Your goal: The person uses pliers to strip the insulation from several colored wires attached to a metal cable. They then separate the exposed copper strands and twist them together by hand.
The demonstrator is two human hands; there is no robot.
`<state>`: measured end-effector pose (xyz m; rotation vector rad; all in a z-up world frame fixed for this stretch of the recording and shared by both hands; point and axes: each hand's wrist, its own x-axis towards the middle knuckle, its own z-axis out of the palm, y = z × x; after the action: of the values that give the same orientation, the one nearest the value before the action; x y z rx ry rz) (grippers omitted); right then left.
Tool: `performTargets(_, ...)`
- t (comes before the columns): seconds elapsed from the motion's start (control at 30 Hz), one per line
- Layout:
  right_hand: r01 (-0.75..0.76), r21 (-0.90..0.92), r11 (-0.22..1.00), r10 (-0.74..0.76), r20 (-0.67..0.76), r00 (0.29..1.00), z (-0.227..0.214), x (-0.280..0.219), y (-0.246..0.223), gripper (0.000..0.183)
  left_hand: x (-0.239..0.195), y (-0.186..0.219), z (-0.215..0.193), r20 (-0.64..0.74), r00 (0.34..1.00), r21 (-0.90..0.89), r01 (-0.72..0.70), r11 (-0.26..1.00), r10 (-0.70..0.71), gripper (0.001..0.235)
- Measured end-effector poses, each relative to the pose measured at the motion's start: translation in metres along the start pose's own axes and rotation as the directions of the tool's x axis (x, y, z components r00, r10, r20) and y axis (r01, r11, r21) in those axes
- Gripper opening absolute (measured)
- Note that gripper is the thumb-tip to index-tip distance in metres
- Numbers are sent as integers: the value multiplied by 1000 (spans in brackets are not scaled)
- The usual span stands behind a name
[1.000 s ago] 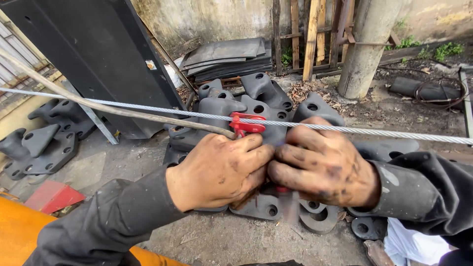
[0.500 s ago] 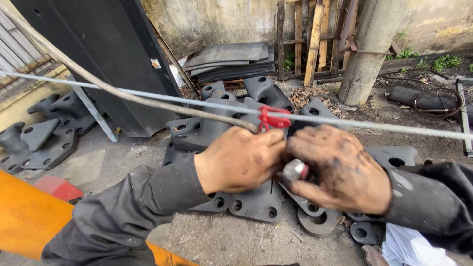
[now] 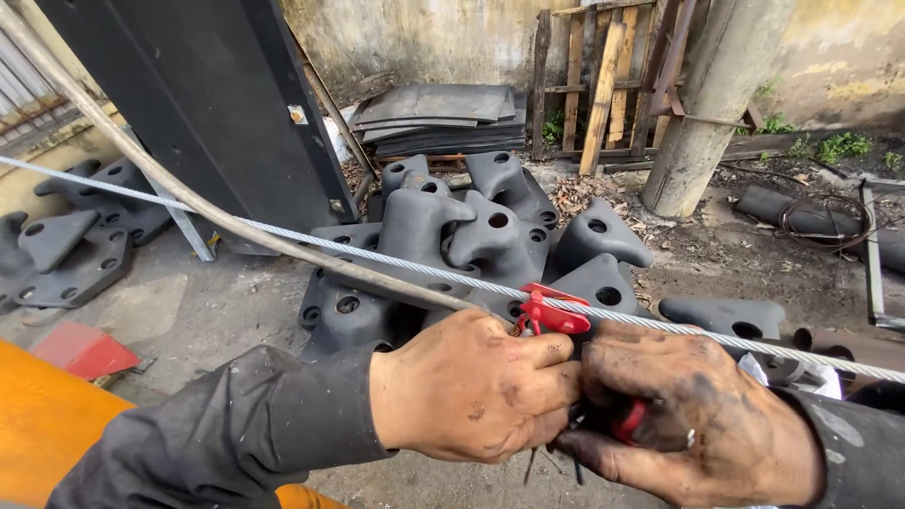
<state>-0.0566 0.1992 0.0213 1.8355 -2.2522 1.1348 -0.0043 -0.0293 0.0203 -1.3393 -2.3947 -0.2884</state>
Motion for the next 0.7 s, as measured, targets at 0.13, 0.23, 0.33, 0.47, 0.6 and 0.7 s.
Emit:
performTargets(0.13, -113, -6, 994, 113, 11, 994, -3, -7, 5, 18, 1, -2, 10, -42, 999, 38, 31, 999, -30, 18)
performTargets(0.23, 27, 33, 999, -26, -8, 1000, -9, -8, 13, 21, 4, -3, 8, -76, 997, 36, 33, 999, -31, 21)
performTargets(0.33, -156, -55, 986, 160, 80, 984, -8, -21, 24, 21, 2, 0, 7, -102, 994, 33, 37, 999, -33, 21)
performTargets(0.47, -145, -148, 978, 145, -8, 989, -2, -24, 18, 24, 2, 8, 4, -153, 987, 12, 59, 998, -57, 16)
performTargets(0.6, -162, -27, 986, 150, -255, 955, 15, -66, 47, 65, -3, 7, 3, -152, 981, 8, 120, 993, -117, 16)
performTargets(0.7, -271, 315, 910, 394, -447, 803, 9, -111, 82, 18, -26, -20, -30, -249, 922, -7, 306, 952, -298, 11)
